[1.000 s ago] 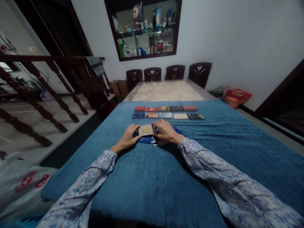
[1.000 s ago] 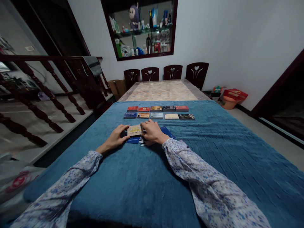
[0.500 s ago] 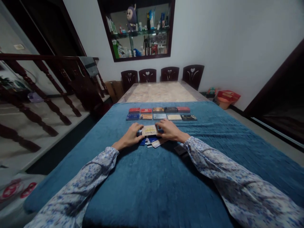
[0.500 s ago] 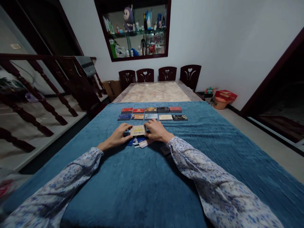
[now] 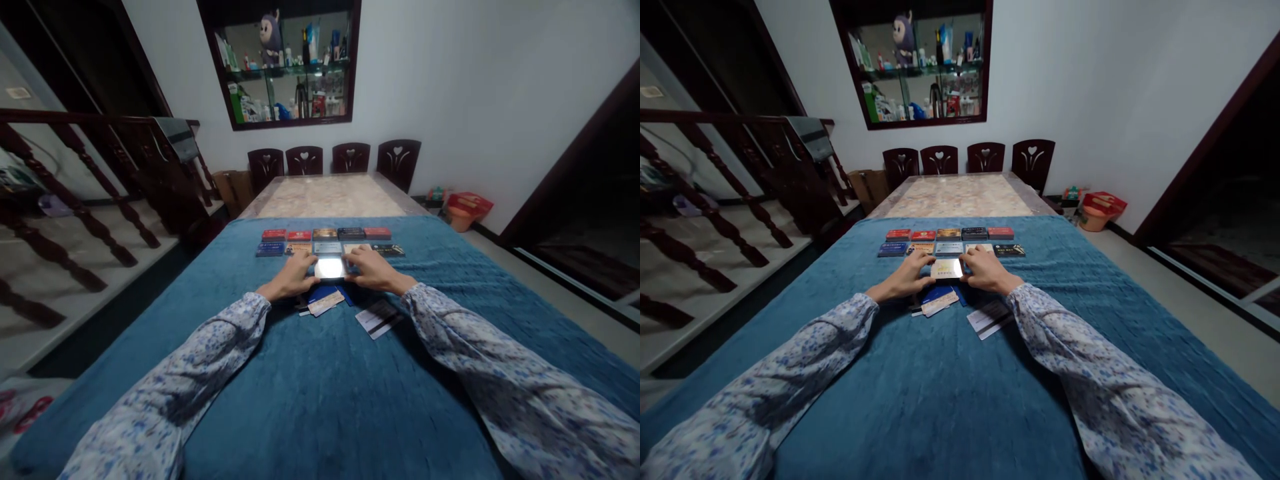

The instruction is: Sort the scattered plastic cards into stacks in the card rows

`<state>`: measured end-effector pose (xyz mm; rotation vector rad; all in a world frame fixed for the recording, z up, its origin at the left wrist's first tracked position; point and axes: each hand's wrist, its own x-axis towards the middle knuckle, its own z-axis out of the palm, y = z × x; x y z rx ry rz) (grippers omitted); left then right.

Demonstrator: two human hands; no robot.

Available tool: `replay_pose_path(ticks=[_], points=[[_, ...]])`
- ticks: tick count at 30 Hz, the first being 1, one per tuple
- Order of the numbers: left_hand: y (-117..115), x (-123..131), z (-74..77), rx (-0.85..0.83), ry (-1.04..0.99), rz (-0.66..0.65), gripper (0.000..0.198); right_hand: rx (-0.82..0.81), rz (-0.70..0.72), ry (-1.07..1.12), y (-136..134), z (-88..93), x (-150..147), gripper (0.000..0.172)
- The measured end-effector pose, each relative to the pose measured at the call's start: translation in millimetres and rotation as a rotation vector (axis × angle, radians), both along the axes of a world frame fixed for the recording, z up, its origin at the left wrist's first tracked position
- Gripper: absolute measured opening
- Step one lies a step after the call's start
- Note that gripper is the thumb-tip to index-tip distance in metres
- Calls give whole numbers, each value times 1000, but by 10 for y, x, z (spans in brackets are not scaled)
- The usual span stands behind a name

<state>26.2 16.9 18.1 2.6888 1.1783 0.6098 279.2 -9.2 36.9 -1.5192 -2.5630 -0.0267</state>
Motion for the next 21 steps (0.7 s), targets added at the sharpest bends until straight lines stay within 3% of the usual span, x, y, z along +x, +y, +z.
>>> replay_pose_path(ticks=[10, 21], points=[[262, 372, -15, 11, 85, 15, 40, -17, -36, -26, 137, 39, 306, 34], [433, 715, 103, -15, 184, 62, 32, -43, -82, -58, 442, 26, 551, 31]])
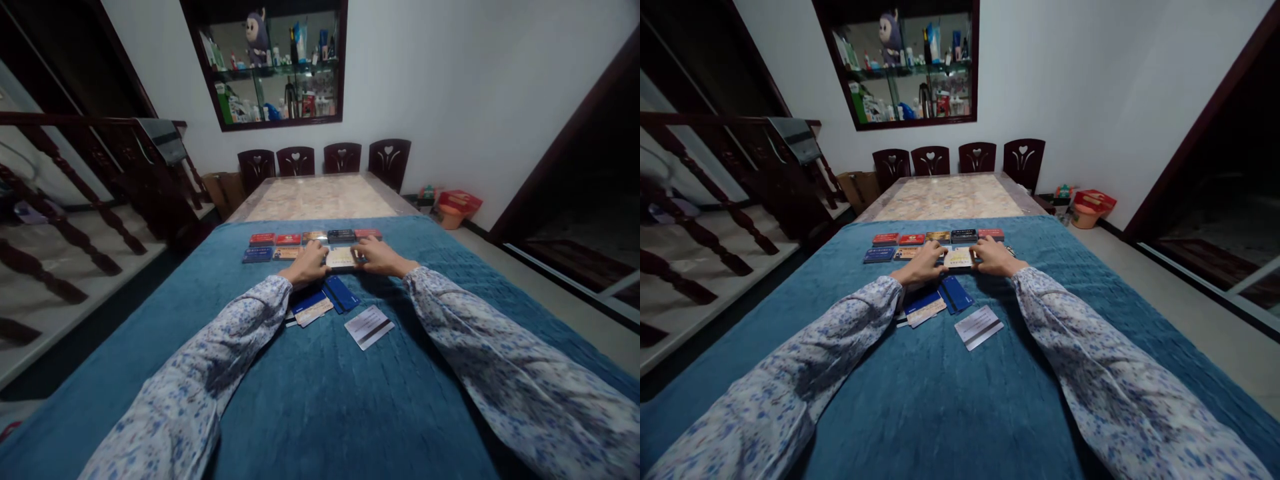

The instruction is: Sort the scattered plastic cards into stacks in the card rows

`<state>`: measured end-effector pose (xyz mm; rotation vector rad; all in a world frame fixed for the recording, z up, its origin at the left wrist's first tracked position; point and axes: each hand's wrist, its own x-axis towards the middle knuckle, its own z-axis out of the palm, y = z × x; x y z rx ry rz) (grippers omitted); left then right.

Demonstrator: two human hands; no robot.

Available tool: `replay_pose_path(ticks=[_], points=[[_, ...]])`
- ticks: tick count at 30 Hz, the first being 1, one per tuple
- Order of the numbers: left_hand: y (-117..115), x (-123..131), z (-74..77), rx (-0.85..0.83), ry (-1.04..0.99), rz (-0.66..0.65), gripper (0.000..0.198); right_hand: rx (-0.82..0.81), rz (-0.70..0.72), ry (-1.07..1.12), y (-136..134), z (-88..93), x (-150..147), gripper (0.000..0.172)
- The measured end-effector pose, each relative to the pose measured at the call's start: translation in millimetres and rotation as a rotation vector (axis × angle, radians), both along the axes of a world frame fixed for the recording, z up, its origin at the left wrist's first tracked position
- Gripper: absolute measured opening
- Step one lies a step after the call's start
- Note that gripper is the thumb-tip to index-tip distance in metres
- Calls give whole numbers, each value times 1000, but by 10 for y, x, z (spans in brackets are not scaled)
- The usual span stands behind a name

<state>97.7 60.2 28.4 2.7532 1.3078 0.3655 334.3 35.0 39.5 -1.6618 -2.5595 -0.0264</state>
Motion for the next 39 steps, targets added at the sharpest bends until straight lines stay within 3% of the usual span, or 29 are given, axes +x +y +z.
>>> replay_pose_path(ticks=[16, 21, 39], points=[[262, 300, 14, -33, 74, 33, 30, -40, -48, -14, 357, -74, 165, 24], [355, 379, 6, -60, 122, 32, 28, -61, -81, -42, 441, -80, 187, 34], [484, 433, 36, -107, 237, 59, 36, -174, -97, -72, 559, -29, 266, 45]])
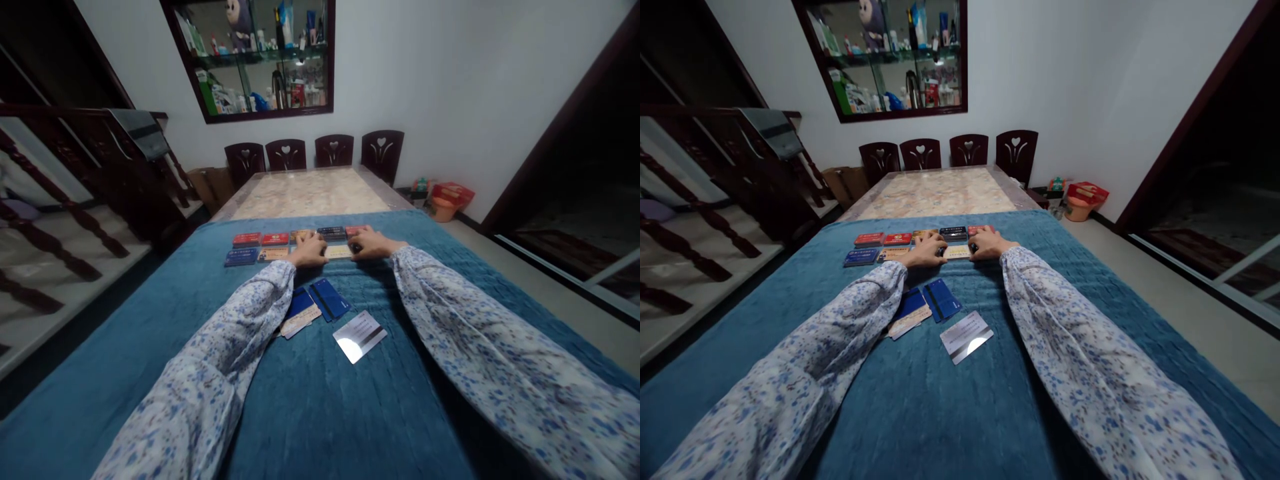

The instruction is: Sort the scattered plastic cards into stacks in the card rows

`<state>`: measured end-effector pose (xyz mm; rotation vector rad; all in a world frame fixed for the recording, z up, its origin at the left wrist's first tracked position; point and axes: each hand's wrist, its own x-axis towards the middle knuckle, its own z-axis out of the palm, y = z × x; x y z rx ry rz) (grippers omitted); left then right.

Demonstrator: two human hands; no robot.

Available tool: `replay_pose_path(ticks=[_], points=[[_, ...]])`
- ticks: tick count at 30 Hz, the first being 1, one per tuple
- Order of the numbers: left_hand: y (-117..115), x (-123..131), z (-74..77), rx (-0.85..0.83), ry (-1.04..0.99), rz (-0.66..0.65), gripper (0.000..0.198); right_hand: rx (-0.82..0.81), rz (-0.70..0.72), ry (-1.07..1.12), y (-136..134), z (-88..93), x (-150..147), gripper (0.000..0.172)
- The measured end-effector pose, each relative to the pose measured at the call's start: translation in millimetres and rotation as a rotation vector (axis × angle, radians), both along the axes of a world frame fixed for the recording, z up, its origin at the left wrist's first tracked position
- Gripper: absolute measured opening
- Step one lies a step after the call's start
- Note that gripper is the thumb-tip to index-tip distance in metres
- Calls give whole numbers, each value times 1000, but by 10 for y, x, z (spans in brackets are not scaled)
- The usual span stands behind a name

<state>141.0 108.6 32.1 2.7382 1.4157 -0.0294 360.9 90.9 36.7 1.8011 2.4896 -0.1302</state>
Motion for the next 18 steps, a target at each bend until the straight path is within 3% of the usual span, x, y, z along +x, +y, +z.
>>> replay_pose_path(ticks=[18], points=[[-37, 0, 27, -2, 10, 24, 39, 20, 41, -22, 11, 9, 14, 39]])
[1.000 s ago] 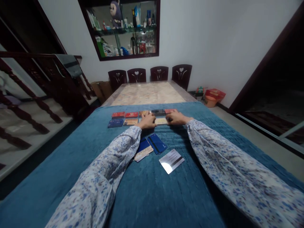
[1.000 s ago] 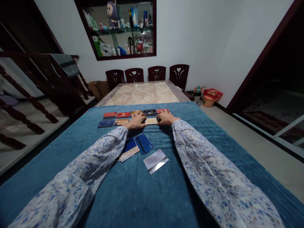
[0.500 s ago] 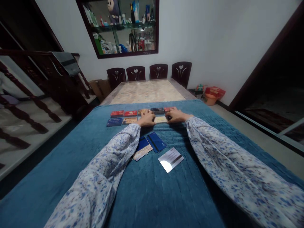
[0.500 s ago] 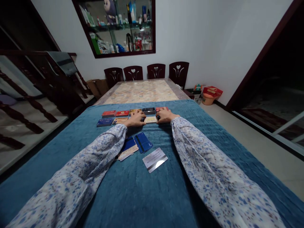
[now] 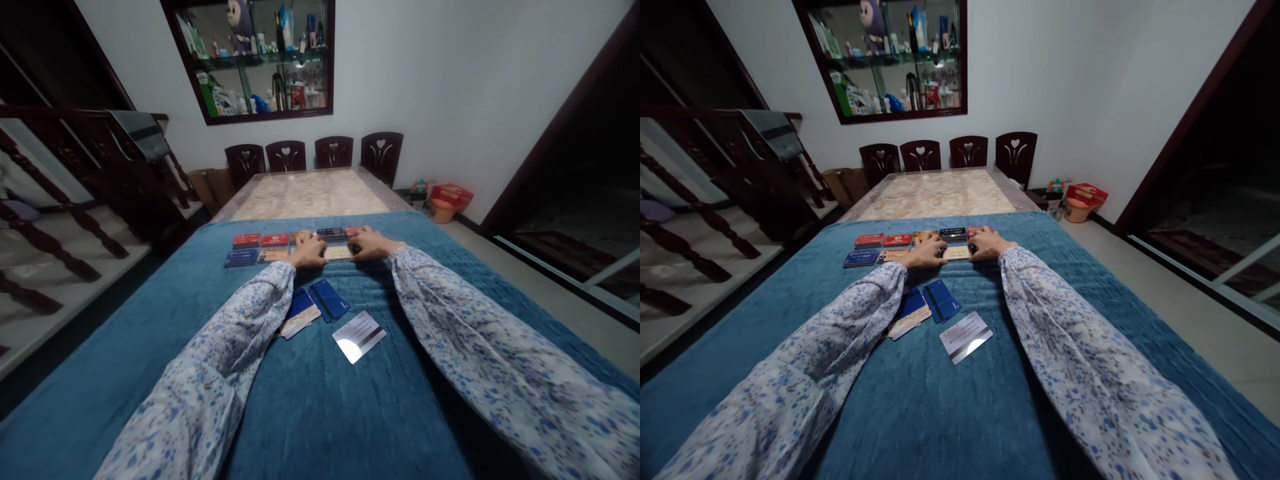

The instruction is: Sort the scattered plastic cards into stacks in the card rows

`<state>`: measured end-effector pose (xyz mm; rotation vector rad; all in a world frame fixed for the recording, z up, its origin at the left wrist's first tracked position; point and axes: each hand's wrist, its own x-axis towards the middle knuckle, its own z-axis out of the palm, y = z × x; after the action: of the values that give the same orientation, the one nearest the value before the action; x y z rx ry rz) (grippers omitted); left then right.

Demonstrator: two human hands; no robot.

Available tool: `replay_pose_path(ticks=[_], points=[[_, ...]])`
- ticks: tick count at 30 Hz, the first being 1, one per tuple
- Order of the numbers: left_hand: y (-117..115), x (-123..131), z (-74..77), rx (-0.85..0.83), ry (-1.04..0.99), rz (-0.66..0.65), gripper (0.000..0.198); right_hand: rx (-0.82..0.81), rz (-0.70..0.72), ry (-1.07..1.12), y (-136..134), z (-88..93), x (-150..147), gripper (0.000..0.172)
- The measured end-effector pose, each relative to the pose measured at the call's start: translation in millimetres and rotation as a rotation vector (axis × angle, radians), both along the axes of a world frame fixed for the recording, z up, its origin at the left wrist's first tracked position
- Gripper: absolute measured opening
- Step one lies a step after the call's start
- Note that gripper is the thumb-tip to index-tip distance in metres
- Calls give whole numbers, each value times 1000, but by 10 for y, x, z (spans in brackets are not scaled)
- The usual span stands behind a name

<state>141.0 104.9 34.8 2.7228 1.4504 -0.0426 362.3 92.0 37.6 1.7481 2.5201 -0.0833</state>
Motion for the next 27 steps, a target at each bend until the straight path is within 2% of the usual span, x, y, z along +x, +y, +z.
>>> replay_pose_path(ticks=[6, 13, 27], points=[[-18, -8, 2, 33, 2, -24, 42, 4, -1, -9, -8, 2, -4, 41], [-153, -43, 22, 103, -24, -90, 38, 66, 19, 1, -58, -20, 39, 57], [-572, -149, 45, 159, -67, -118, 43, 263, 110, 80, -391, -11, 22, 36]])
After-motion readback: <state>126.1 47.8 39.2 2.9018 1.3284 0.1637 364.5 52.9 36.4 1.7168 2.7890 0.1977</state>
